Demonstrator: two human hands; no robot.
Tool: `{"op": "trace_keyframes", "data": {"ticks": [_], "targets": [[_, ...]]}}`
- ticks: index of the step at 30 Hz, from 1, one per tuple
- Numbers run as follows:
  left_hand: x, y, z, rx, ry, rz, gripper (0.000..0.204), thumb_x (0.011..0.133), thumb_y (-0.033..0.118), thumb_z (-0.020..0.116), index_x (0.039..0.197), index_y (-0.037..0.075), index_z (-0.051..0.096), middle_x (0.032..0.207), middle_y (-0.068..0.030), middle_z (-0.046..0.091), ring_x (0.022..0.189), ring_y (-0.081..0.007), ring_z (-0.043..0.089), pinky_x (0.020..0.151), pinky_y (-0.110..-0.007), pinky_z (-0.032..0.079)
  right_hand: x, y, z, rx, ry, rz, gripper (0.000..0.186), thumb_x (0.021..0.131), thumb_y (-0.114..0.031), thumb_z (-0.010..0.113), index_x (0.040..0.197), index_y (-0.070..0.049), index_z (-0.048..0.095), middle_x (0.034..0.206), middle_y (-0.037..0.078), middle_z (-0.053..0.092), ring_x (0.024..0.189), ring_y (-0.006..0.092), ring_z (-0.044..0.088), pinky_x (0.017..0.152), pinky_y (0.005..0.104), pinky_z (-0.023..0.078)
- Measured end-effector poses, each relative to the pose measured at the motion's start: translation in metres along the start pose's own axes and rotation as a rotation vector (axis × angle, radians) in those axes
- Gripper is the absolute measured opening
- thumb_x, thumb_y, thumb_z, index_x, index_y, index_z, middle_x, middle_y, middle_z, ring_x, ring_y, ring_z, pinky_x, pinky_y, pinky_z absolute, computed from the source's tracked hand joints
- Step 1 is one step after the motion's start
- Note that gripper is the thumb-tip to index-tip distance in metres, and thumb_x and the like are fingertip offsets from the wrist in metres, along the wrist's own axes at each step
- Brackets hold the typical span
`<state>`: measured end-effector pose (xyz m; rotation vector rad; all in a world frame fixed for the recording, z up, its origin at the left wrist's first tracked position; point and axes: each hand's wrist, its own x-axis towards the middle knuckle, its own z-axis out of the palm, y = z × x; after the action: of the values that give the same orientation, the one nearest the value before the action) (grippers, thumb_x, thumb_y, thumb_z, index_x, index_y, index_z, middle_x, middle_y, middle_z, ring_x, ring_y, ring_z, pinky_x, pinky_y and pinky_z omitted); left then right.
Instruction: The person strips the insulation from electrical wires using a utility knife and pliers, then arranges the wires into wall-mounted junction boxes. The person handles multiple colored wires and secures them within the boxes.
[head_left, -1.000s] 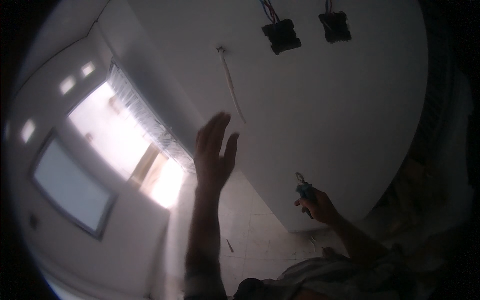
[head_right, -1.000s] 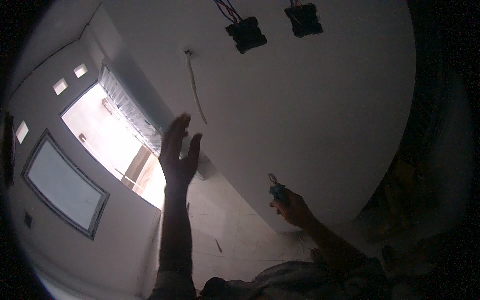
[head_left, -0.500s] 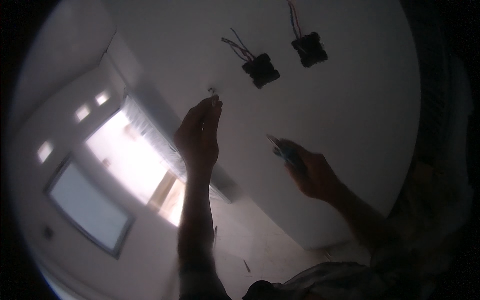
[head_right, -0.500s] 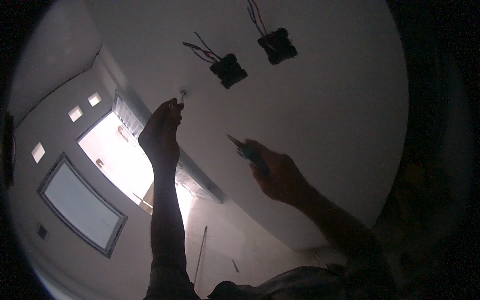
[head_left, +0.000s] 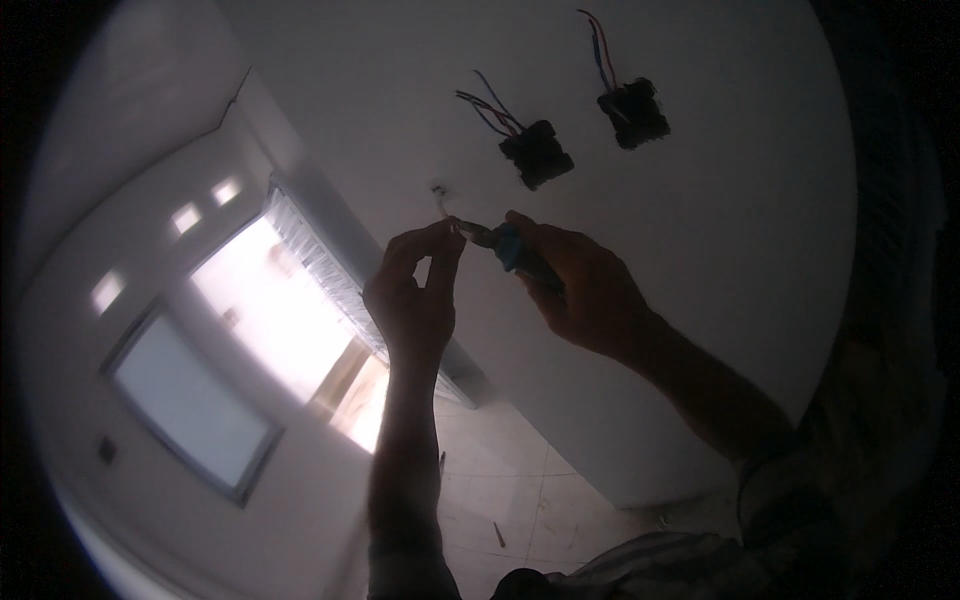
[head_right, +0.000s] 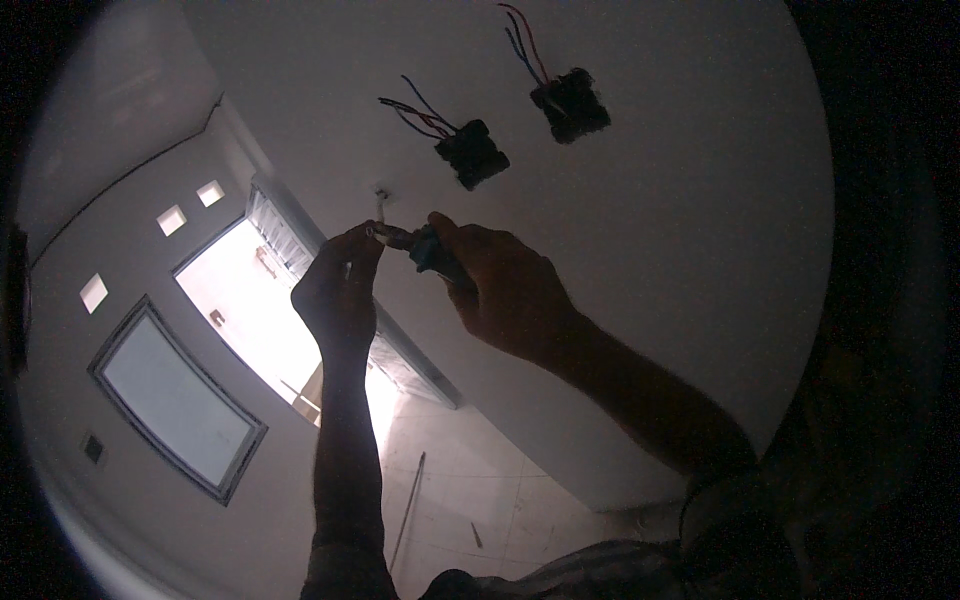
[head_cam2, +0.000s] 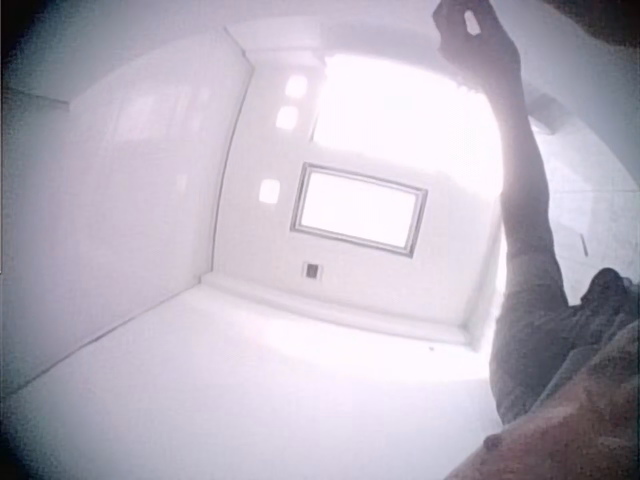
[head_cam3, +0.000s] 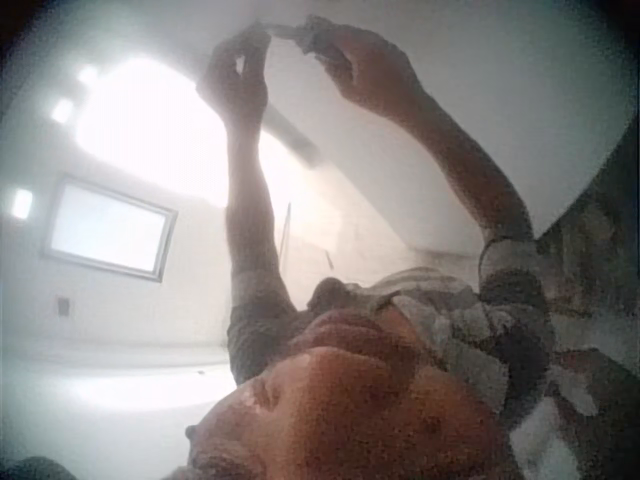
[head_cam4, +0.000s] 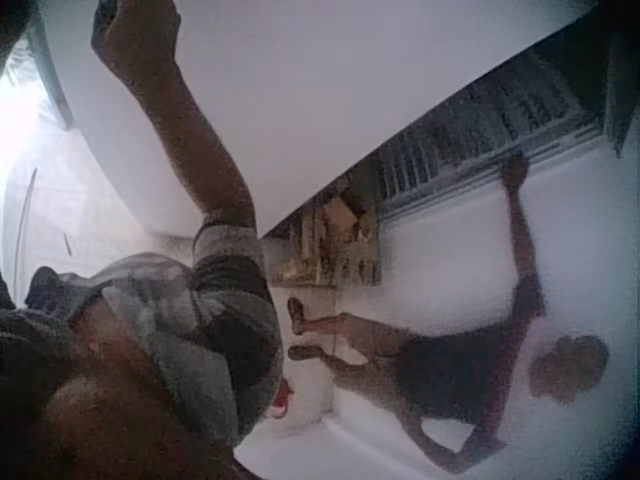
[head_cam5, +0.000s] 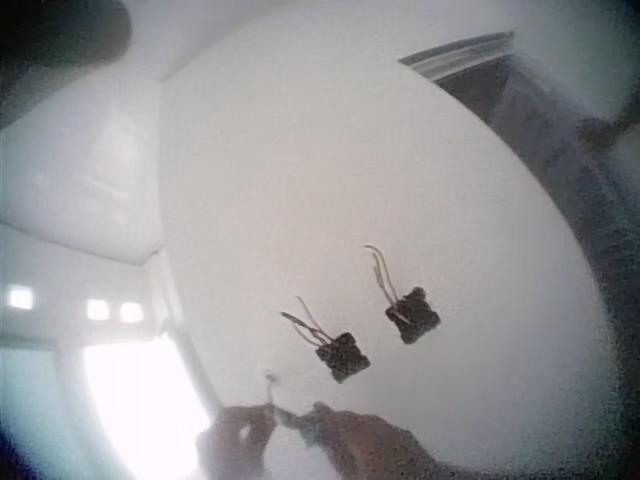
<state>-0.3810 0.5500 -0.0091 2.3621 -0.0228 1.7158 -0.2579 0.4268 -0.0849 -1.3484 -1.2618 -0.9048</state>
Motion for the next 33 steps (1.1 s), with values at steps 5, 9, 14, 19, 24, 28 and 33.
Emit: {"op": "trace_keyframes", "data": {"ticks": [5,9,14,19,24,28,33], "targets": [[-0.001,-0.008,-0.005,0.091,-0.027,0.077,0.013,0.092,0.011,0.066,0.103,0.008,0.071,0.1,-0.0093,0.072,0.09,-0.0203,0.07,0.081,-0.033,0.054,0.006,0.001,-0.004,-0.06,-0.063,-0.038,0.056,0.086,-0.009,0.07,0.137,0.001,0.047,0.114,0.021,0.065,0.104,0.031,0.066,0.092,0.0399,0.054],[-0.001,-0.009,-0.01,0.155,-0.048,0.116,0.013,0.094,0.011,0.062,0.106,0.01,0.069,0.1,-0.0086,0.073,0.089,-0.0203,0.071,0.079,-0.032,0.054,0.012,0.003,-0.003,-0.041,-0.086,-0.054,0.059,0.085,-0.009,0.071,0.138,0.0,0.047,0.115,0.021,0.065,0.103,0.0311,0.066,0.093,0.041,0.053],[-0.001,-0.009,-0.013,0.079,-0.085,0.141,0.016,0.091,0.005,0.064,0.105,0.007,0.071,0.099,-0.0103,0.07,0.089,-0.0214,0.069,0.078,-0.032,0.054,0.01,0.001,-0.007,-0.081,-0.087,-0.088,0.061,0.083,-0.01,0.074,0.137,-0.001,0.048,0.113,0.022,0.065,0.101,0.0306,0.067,0.09,0.0416,0.055],[0.001,-0.011,-0.021,0.063,-0.132,0.156,0.018,0.088,0.002,0.066,0.105,0.006,0.073,0.098,-0.0112,0.071,0.091,-0.0215,0.068,0.078,-0.033,0.054,0.011,-0.006,-0.007,-0.187,-0.079,-0.108,0.059,0.083,-0.01,0.074,0.135,-0.002,0.049,0.108,0.021,0.066,0.097,0.0291,0.067,0.08,0.0394,0.058],[-0.003,-0.013,-0.024,-0.031,-0.103,0.207,0.016,0.089,0.004,0.067,0.104,0.005,0.073,0.098,-0.0108,0.072,0.092,-0.0211,0.068,0.08,-0.034,0.055,0.01,0.002,-0.001,-0.168,-0.15,-0.122,0.054,0.086,-0.01,0.069,0.136,-0.005,0.049,0.108,0.018,0.065,0.095,0.028,0.065,0.077,0.0392,0.057],[-0.012,-0.02,-0.022,-0.168,-0.025,0.156,0.023,0.093,0.006,0.06,0.116,0.005,0.066,0.103,-0.0122,0.071,0.09,-0.0195,0.068,0.08,-0.032,0.054,0.013,-0.001,-0.011,-0.143,-0.139,-0.129,0.048,0.09,-0.008,0.064,0.136,-0.005,0.051,0.106,0.016,0.064,0.096,0.0288,0.063,0.082,0.0389,0.053],[-0.017,-0.098,-0.059,-0.638,0.313,-0.639,0.039,0.1,0.036,0.05,0.108,0.001,0.065,0.068,-0.0091,0.061,0.056,-0.0147,0.057,0.055,-0.029,0.048,0.021,-0.004,-0.013,-0.127,-0.194,-0.15,0.043,0.092,-0.006,0.059,0.135,-0.004,0.05,0.105,0.017,0.063,0.096,0.0286,0.063,0.085,0.0391,0.052]]}}
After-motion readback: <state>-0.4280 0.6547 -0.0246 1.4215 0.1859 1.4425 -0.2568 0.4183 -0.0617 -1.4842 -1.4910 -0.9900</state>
